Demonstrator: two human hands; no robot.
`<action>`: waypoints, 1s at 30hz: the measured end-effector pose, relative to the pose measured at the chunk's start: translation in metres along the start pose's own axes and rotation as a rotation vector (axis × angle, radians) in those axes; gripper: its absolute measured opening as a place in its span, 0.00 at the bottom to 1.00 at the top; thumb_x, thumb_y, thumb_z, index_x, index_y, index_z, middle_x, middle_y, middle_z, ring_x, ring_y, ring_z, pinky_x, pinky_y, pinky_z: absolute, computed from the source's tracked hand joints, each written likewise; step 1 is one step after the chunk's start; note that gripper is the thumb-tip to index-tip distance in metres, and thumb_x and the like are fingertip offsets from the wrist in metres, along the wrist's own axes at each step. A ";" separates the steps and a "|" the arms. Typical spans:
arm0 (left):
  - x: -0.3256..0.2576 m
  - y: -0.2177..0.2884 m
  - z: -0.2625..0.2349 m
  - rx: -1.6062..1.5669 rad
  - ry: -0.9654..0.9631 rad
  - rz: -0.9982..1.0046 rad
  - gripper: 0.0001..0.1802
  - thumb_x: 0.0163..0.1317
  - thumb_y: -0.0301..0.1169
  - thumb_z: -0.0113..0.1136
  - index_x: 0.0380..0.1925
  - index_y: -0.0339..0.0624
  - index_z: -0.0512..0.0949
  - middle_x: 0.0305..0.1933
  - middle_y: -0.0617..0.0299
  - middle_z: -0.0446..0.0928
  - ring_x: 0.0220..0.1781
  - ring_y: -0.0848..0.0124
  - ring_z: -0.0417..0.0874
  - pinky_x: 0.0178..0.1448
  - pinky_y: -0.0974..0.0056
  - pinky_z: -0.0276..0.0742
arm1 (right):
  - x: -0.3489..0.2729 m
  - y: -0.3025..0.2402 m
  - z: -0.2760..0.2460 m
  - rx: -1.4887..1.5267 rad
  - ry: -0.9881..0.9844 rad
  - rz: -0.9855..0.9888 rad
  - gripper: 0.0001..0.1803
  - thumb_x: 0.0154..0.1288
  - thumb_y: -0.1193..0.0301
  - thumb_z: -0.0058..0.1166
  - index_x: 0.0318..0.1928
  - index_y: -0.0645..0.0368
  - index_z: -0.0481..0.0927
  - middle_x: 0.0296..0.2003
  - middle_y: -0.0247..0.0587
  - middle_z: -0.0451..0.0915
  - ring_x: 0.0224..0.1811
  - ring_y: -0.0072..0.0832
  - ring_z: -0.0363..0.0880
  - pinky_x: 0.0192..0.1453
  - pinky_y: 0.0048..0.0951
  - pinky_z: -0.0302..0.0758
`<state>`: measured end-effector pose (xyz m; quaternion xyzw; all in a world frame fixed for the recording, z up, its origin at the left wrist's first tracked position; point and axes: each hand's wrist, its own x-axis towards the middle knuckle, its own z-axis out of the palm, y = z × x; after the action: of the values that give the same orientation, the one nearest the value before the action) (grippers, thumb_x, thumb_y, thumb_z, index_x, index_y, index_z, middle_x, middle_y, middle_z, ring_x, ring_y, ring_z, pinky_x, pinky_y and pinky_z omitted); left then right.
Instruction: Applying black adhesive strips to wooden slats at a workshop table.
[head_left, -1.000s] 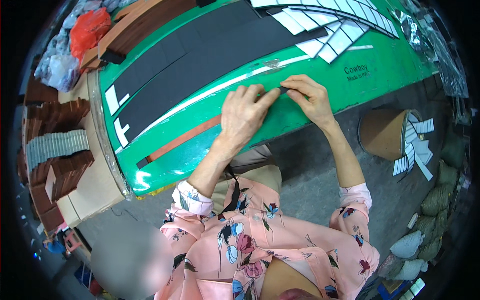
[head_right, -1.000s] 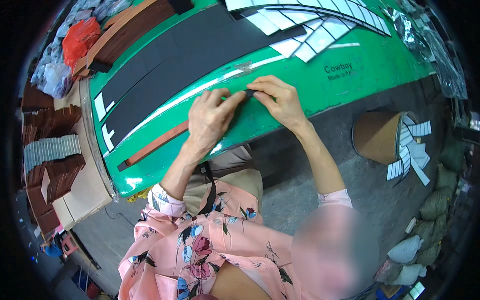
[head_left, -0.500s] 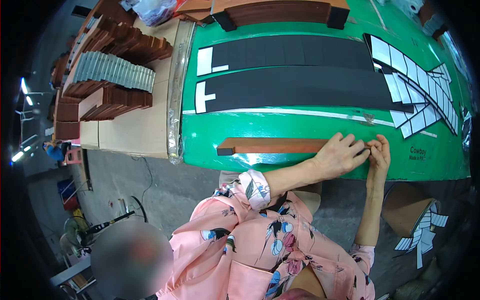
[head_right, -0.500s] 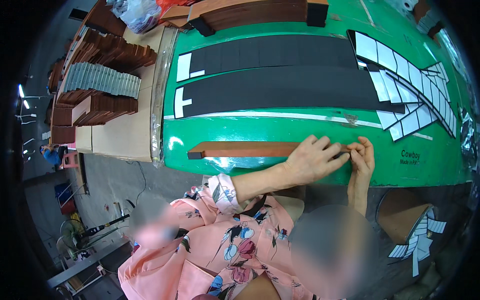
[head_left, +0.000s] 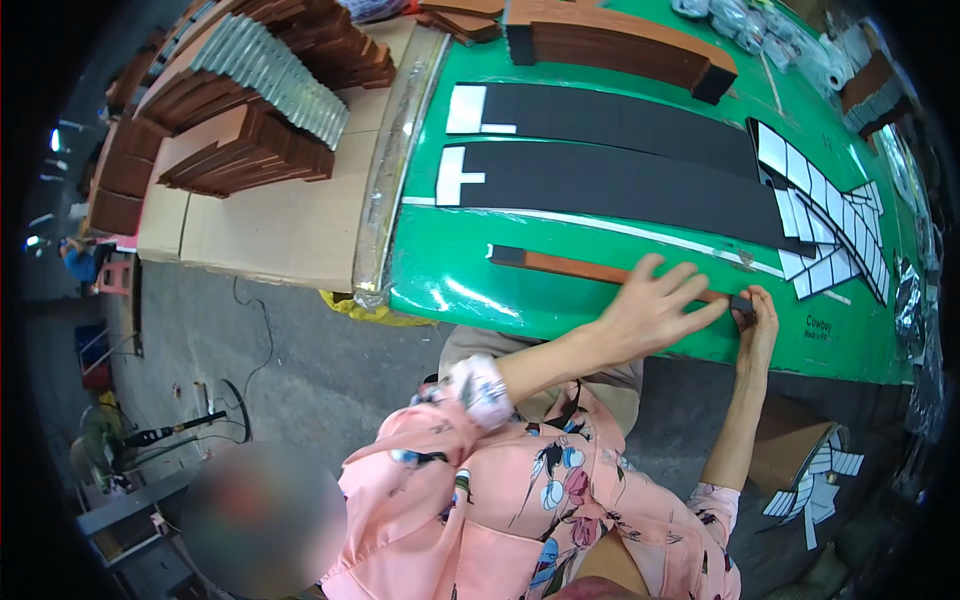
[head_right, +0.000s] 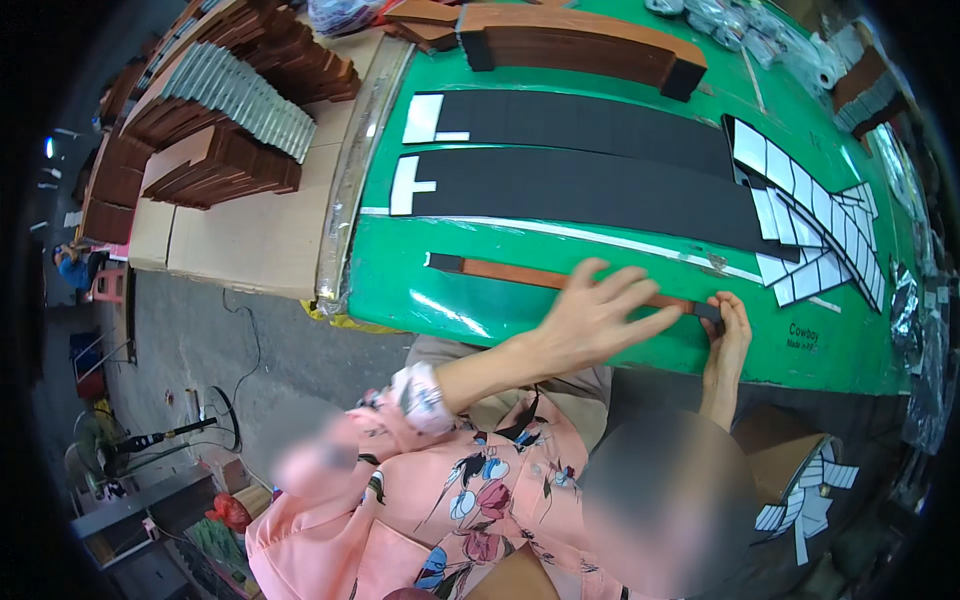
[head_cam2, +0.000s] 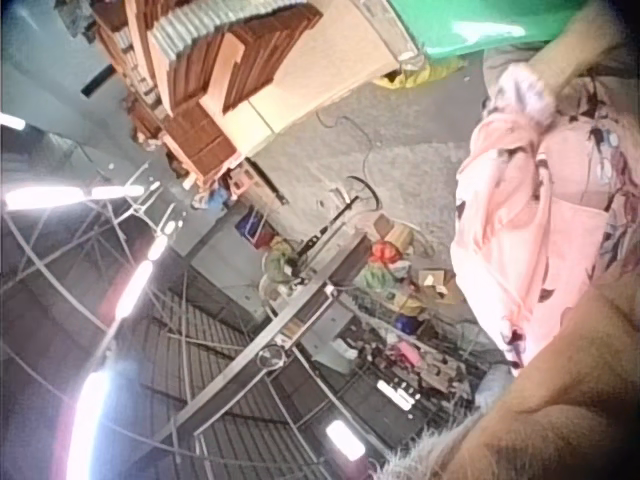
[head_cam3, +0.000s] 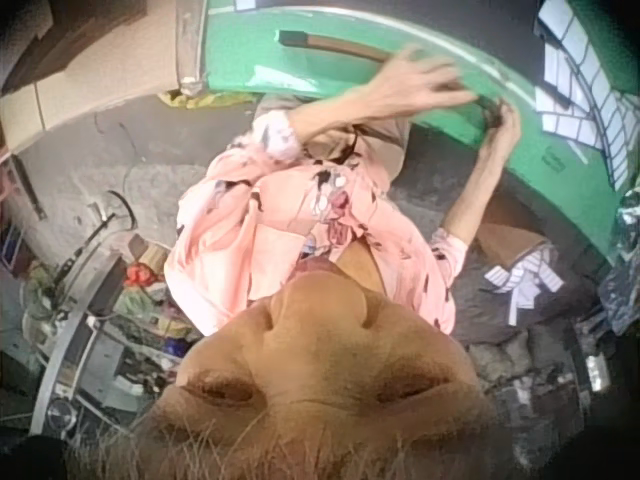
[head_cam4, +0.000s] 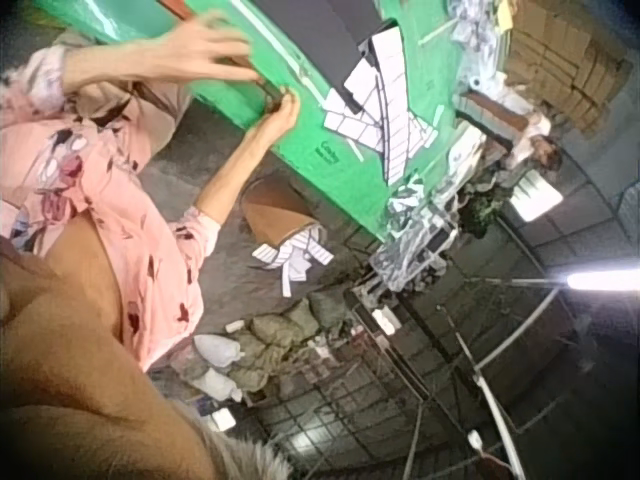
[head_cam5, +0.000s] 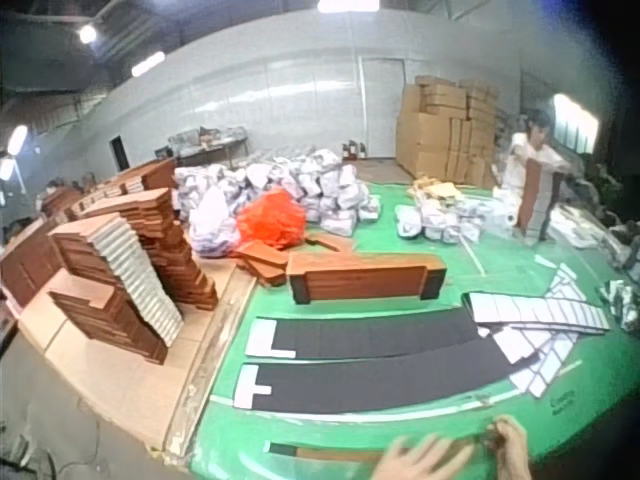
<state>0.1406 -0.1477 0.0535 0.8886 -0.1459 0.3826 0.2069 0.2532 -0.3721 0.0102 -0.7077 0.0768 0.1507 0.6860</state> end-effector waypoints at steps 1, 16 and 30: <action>-0.013 -0.006 -0.027 0.030 0.034 -0.032 0.22 0.47 0.30 0.58 0.46 0.54 0.77 0.42 0.62 0.73 0.47 0.64 0.75 0.48 0.56 0.65 | 0.000 -0.002 0.003 0.003 -0.018 -0.006 0.10 0.69 0.66 0.46 0.47 0.53 0.75 0.41 0.29 0.78 0.44 0.17 0.73 0.47 0.22 0.69; -0.091 -0.103 -0.099 -0.291 0.312 -0.934 0.25 0.60 0.23 0.58 0.59 0.34 0.68 0.51 0.51 0.75 0.49 0.63 0.79 0.47 0.65 0.76 | 0.062 -0.001 0.032 -0.269 0.021 -0.156 0.19 0.73 0.57 0.44 0.57 0.52 0.73 0.49 0.28 0.74 0.45 0.16 0.71 0.45 0.21 0.69; -0.138 -0.112 -0.108 0.080 -0.087 -0.534 0.31 0.47 0.31 0.68 0.54 0.41 0.71 0.59 0.49 0.68 0.62 0.53 0.68 0.61 0.51 0.65 | -0.072 -0.110 0.376 -0.577 -0.769 -1.309 0.16 0.60 0.81 0.51 0.50 0.63 0.73 0.53 0.50 0.74 0.56 0.45 0.72 0.59 0.39 0.70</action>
<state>0.0286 0.0158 -0.0103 0.9186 0.1000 0.2814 0.2588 0.1794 -0.0007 0.1327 -0.6571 -0.6355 -0.0346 0.4040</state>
